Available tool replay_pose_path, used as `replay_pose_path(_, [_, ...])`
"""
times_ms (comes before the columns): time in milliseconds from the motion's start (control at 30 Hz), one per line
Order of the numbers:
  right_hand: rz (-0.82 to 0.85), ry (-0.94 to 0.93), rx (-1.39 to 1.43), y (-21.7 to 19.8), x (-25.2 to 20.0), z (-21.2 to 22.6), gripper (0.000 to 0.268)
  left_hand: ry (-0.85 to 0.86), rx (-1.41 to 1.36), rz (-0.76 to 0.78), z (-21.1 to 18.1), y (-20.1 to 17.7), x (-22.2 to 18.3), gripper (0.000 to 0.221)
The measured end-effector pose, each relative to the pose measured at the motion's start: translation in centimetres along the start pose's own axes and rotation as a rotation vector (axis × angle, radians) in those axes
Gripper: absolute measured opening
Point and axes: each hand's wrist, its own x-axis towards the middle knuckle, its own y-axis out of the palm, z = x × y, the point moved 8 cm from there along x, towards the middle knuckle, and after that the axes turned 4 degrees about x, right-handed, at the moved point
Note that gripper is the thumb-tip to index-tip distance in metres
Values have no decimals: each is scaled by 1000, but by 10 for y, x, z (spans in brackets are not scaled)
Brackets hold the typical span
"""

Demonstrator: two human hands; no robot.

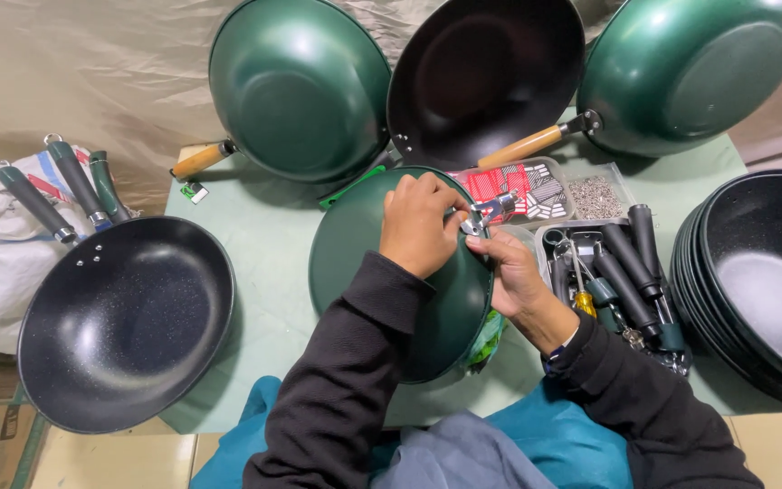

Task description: Attaching metal brackets and fasteners to the handles or rims of woks in preparation for sale or packaging.

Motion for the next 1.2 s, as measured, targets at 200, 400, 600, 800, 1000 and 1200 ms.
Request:
replay_pose_path(200, [-6, -1, 2, -12, 5, -4, 7, -26, -28, -8, 5, 1, 1, 6])
replay_pose_path(400, [-10, -4, 9, -4, 0, -1, 7, -16, -30, 6, 4, 3, 1, 5])
replay_pose_path(600, [16, -11, 0, -15, 7, -4, 7, -28, -29, -6, 5, 1, 0, 14])
replay_pose_path(800, [9, -4, -8, -5, 2, -1, 7, -27, -15, -10, 2, -1, 0, 8])
replay_pose_path(1000, [-1, -4, -4, -16, 8, -5, 8, -13, -9, -3, 3, 3, 0, 12])
replay_pose_path(1200, [8, -10, -7, -12, 7, -4, 8, -13, -6, -10, 4, 2, 0, 7])
